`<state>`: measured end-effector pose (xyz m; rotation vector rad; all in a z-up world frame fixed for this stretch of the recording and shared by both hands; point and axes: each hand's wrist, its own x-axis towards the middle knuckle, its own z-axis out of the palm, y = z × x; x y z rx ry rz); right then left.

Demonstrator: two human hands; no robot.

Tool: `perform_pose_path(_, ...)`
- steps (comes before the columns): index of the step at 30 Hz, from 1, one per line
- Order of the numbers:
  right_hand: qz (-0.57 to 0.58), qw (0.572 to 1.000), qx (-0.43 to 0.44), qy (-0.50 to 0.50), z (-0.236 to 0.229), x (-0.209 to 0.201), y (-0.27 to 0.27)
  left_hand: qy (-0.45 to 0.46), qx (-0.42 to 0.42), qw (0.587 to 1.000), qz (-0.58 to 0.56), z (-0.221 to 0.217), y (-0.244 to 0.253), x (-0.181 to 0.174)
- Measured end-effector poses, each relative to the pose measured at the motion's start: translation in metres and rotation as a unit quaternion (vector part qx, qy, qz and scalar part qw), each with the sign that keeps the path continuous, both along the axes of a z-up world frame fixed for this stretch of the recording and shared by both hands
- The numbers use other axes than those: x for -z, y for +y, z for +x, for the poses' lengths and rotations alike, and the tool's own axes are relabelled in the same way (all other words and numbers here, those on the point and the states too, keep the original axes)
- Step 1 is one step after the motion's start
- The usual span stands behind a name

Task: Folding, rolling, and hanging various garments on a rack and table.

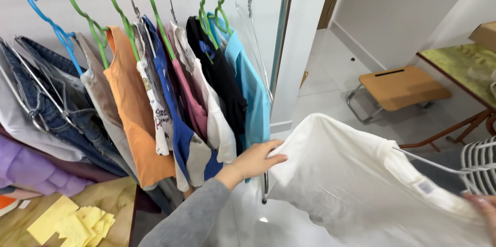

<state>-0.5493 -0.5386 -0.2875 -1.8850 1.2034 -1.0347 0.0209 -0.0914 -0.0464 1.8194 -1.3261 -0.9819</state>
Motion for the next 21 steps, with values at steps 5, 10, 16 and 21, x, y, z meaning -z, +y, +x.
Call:
perform_pose_path(5,0.069,0.996,0.053,0.033,0.177,-0.148,0.214,0.122,-0.186,0.975,-0.012,0.015,-0.066,0.014)
perform_pose_path(10,0.322,0.937,-0.12,0.061,0.273,-0.083,0.242,0.143,-0.325,0.921,-0.159,0.014,-0.086,0.016)
perform_pose_path(16,0.264,0.895,-0.351,-0.072,0.373,-0.079,0.286,0.001,-0.21,0.959,-0.19,-0.007,-0.06,-0.02)
perform_pose_path(21,0.274,0.891,-0.345,-0.107,0.431,-0.12,0.308,0.065,-0.282,0.941,-0.176,0.003,-0.051,-0.012)
